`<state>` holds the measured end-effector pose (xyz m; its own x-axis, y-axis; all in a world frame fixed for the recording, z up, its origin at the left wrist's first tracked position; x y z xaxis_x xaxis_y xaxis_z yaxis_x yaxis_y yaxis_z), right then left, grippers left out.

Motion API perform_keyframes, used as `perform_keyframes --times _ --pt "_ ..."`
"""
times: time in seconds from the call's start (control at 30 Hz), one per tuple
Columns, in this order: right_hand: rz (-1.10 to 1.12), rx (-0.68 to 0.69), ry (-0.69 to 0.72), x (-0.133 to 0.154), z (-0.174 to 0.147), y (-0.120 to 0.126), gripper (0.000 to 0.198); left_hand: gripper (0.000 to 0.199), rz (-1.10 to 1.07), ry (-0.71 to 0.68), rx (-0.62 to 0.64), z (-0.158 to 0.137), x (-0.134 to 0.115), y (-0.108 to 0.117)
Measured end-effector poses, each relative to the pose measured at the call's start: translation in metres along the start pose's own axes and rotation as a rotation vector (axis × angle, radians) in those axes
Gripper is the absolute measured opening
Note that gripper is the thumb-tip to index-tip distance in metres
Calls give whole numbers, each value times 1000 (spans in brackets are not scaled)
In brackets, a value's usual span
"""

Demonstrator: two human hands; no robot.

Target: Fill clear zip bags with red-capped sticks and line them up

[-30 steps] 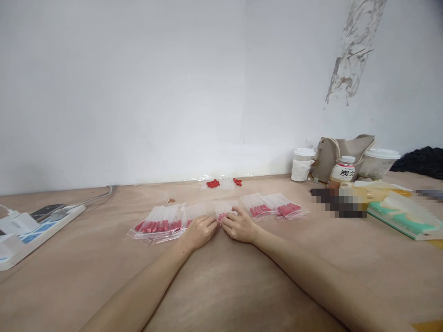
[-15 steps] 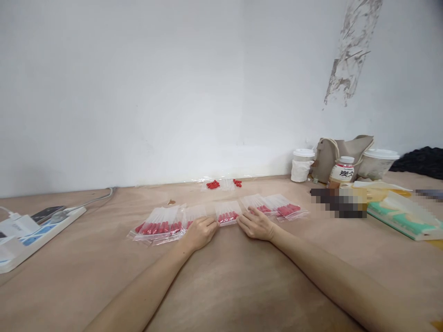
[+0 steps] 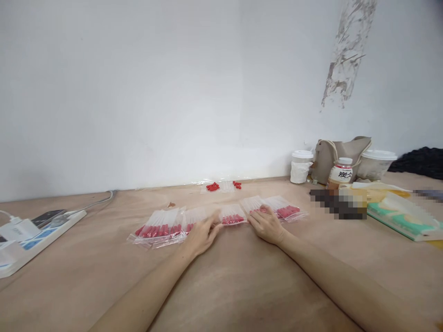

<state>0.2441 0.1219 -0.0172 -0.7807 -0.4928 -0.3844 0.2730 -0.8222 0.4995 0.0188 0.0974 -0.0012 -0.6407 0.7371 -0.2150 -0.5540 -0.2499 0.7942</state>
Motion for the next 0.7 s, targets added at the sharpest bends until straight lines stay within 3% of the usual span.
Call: perform_keyframes --times 0.13,0.23,0.4,0.57,0.7 --pt "114 -26 -109 4 -1 4 21 49 -556 514 -64 10 1 -1" --pt "185 -28 -135 12 2 7 21 50 -866 751 -18 16 -1 -6" --pt "255 -10 -58 20 7 11 21 43 -994 825 -128 15 -6 -7" --pt "375 176 111 25 10 13 23 32 -1102 839 -34 14 -9 -15" --pt "420 258 -60 9 9 18 21 34 -958 780 -181 15 -2 0"
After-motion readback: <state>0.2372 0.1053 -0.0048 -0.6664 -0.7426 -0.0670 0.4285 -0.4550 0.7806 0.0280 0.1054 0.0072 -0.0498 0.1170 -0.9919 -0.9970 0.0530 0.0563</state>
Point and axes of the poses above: each hand's wrist, its own z-axis towards the middle knuckle, its own y-axis out of the back of the hand, x = y × z, the point moved 2 cm from there along z, towards the middle knuckle, and after that the axes turned 8 degrees about -y, right-handed, at the moved point
